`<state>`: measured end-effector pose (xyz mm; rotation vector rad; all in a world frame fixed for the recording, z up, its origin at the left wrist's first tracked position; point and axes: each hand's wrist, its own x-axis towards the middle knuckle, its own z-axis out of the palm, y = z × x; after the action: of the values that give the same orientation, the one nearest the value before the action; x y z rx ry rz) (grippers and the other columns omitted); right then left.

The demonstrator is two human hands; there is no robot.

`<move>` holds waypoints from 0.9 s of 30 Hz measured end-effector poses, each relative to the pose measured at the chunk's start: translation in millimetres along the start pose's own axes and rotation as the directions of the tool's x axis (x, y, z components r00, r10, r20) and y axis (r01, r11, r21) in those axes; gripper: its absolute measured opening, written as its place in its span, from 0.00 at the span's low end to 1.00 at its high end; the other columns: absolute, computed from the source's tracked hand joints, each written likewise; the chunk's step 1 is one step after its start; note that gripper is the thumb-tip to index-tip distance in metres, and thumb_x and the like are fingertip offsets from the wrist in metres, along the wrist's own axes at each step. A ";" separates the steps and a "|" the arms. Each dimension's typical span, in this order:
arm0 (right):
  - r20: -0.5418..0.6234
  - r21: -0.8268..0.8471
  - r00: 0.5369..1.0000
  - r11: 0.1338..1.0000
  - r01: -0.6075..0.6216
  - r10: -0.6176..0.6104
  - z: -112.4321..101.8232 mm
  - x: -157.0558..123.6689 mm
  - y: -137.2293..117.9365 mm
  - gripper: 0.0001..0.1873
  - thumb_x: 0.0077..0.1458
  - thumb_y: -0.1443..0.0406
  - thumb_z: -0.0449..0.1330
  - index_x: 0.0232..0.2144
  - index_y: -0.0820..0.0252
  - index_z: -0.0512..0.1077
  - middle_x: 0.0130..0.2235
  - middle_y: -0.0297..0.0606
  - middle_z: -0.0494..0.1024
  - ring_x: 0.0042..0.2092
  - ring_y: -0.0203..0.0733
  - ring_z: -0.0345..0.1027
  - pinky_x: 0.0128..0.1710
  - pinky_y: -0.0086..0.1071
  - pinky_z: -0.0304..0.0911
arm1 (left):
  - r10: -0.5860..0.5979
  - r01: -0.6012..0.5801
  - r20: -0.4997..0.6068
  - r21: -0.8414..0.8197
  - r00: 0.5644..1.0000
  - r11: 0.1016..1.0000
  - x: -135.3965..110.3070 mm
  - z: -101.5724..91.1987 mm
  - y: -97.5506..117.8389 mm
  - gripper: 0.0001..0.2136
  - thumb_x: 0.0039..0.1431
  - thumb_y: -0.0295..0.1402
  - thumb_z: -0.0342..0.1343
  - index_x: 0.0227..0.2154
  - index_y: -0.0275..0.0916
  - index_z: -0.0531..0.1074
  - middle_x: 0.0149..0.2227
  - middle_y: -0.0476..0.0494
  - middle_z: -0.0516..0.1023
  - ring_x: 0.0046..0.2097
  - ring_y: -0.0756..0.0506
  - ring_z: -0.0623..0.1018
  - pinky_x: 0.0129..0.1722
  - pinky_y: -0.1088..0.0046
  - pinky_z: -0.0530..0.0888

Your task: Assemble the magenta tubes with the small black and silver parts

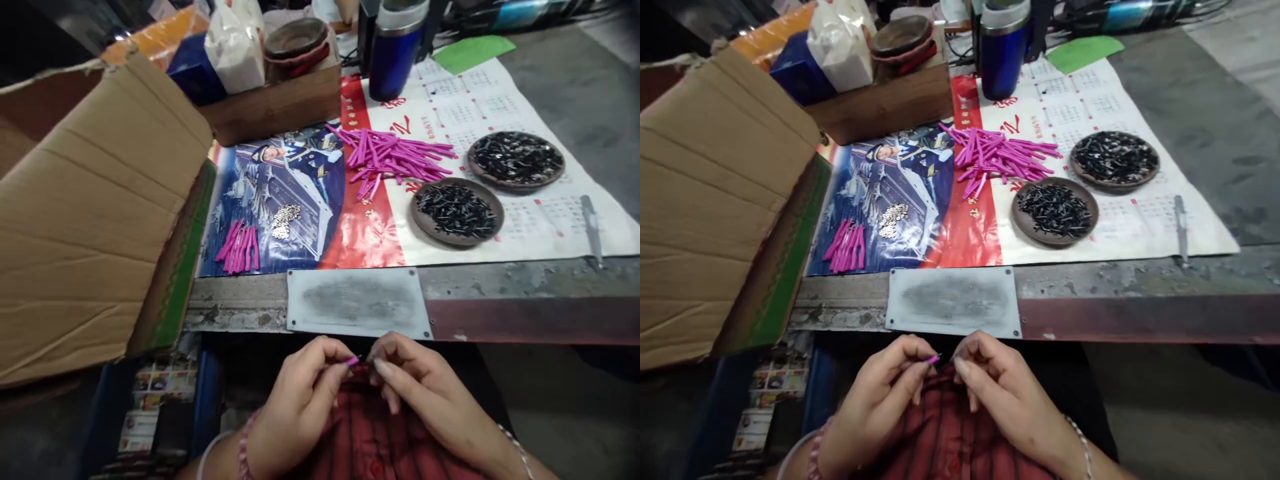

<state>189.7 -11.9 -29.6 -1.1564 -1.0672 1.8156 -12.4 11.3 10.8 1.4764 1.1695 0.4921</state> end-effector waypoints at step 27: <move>0.210 -0.978 0.956 -0.050 0.204 -0.207 6.6 228.5 -106.6 0.07 0.66 0.66 0.57 0.40 0.65 0.73 0.42 0.44 0.77 0.39 0.42 0.72 0.41 0.35 0.66 | -0.289 0.090 -0.182 -0.685 0.940 0.723 -6.1 -19.8 -30.0 0.20 0.56 0.50 0.66 0.35 0.35 0.77 0.26 0.47 0.75 0.18 0.58 0.58 0.19 0.80 0.54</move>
<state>121.3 229.9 -7.3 -1.5493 -2.6160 0.4223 -42.9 12.1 -9.2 0.6570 1.1707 0.8905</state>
